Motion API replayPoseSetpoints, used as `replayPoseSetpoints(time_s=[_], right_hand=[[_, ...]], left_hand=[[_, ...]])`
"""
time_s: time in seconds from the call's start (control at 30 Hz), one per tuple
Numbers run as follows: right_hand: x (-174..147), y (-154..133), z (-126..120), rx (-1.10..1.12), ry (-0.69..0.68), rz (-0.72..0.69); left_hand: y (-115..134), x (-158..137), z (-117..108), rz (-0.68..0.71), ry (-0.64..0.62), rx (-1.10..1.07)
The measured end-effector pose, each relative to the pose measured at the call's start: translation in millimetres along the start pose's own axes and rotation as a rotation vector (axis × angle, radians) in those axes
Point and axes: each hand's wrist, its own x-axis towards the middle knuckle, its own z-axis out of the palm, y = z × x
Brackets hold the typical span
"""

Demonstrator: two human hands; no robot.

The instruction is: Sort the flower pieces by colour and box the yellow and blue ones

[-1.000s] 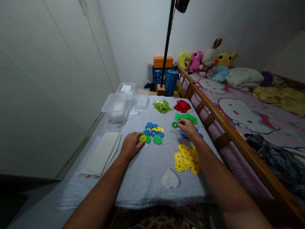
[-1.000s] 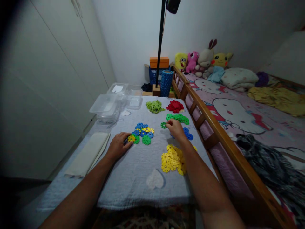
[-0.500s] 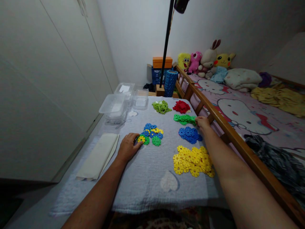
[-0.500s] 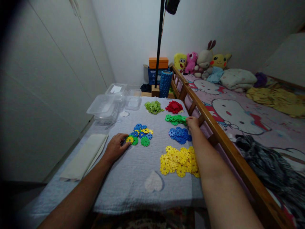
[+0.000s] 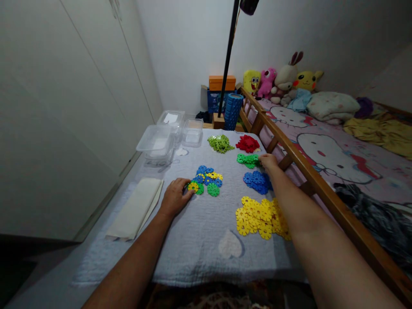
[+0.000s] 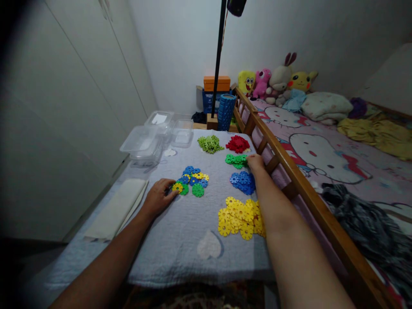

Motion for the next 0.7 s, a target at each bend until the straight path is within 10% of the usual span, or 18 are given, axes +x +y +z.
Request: replayPoseSetpoints(time_s=[0.43, 0.7], right_hand=[[-23, -32, 1, 0.011, -0.041, -0.117], [-112, -74, 46, -0.255, -0.764, -0.556]], left_hand=[[-1, 0, 0, -0.025, 0.007, -0.029], [-2, 0, 1, -0.047, 0.019, -0.053]])
